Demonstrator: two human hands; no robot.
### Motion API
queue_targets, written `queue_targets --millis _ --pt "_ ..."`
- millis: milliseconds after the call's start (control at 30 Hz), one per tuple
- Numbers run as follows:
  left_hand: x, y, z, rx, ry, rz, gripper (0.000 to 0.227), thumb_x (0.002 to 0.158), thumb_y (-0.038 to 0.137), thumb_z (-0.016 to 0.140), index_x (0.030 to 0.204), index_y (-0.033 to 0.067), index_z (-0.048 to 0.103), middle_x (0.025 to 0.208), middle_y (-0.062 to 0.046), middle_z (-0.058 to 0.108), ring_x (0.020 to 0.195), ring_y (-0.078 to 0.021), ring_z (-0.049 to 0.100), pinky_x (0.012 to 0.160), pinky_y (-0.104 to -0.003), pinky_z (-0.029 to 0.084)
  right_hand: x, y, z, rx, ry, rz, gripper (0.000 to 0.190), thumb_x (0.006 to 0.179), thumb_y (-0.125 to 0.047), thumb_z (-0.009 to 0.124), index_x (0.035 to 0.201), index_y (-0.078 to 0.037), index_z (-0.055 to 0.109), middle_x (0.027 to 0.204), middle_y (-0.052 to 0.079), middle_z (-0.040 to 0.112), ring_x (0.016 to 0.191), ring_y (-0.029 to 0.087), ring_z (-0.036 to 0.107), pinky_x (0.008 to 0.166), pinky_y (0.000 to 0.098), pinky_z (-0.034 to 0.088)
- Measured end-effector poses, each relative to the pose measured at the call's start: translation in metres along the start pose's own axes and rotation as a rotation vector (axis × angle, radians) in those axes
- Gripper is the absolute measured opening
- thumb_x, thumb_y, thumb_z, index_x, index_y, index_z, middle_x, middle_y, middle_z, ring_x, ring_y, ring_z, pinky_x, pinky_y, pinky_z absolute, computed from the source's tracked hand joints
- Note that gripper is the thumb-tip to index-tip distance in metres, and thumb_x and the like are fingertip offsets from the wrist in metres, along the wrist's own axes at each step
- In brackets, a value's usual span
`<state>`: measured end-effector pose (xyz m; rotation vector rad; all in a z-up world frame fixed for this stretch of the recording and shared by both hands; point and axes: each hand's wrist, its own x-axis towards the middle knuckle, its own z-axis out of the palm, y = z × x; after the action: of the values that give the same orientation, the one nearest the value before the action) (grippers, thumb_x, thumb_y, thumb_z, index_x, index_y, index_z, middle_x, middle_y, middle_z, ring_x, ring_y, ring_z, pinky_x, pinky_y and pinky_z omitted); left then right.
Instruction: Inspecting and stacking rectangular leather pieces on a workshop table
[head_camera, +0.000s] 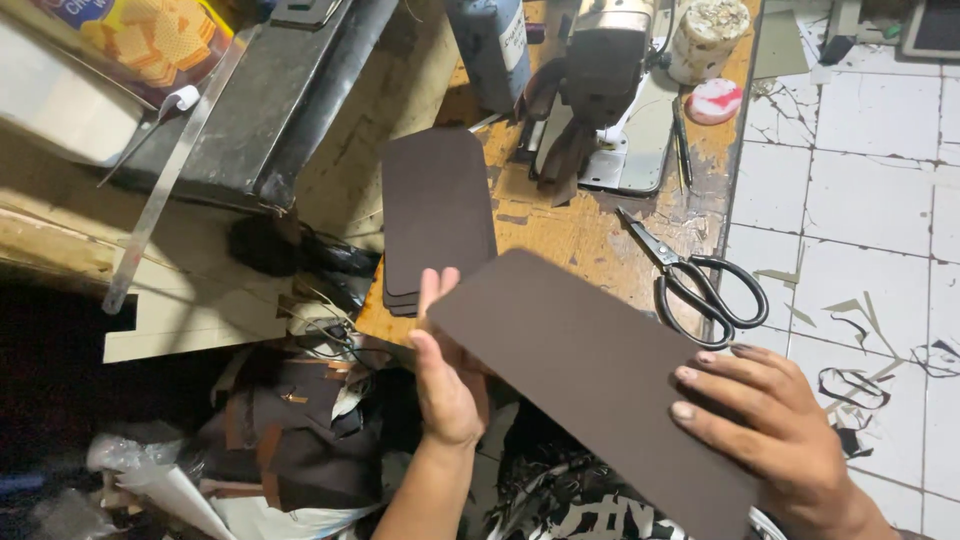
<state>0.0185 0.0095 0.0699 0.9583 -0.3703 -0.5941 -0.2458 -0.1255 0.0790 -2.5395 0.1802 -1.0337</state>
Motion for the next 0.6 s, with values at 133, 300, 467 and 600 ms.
queue_targets --millis 133,300,467,600 --pt "0.003 -0.023 -0.016 -0.054 0.105 -0.170 0.046 0.096 0.022 0.058 0.135 -0.0020 0.055 0.134 -0.025 0.066 0.123 -0.0333 0.063 0.107 -0.046 0.051 -0.012 0.007 0.034 -0.136 -0.026 -0.099 0.029 0.103 -0.026 0.051 0.124 -0.026 0.071 0.141 0.005 0.063 0.135 0.033 0.056 0.120 0.0487 0.029" --pt "0.018 -0.027 -0.039 -0.135 0.154 -0.120 0.023 0.097 0.012 0.059 0.115 -0.0006 0.065 0.118 -0.022 0.070 0.112 -0.0312 0.066 0.101 -0.047 0.054 -0.027 0.019 0.058 0.340 -0.263 0.272 0.110 0.066 -0.088 0.057 0.156 -0.028 0.037 0.171 0.020 0.020 0.157 0.040 0.022 0.116 0.0700 0.026" --pt "0.009 -0.025 -0.030 -0.059 -0.054 -0.091 0.015 0.098 0.013 0.058 0.110 0.0026 0.057 0.111 -0.018 0.066 0.107 -0.0266 0.063 0.098 -0.042 0.052 -0.040 0.033 0.100 0.938 0.075 0.900 0.059 0.087 -0.007 0.066 0.144 -0.001 0.051 0.143 0.015 0.062 0.128 0.025 0.061 0.111 0.0399 0.050" --pt "0.015 -0.020 -0.007 0.085 -0.004 0.130 0.062 0.096 0.012 0.061 0.154 0.0053 0.038 0.141 -0.017 0.058 0.127 -0.0269 0.060 0.110 -0.043 0.050 -0.039 0.029 0.126 1.106 0.198 0.912 0.032 0.095 -0.002 0.061 0.125 0.004 0.068 0.125 0.017 0.076 0.113 0.023 0.070 0.102 0.0377 0.058"
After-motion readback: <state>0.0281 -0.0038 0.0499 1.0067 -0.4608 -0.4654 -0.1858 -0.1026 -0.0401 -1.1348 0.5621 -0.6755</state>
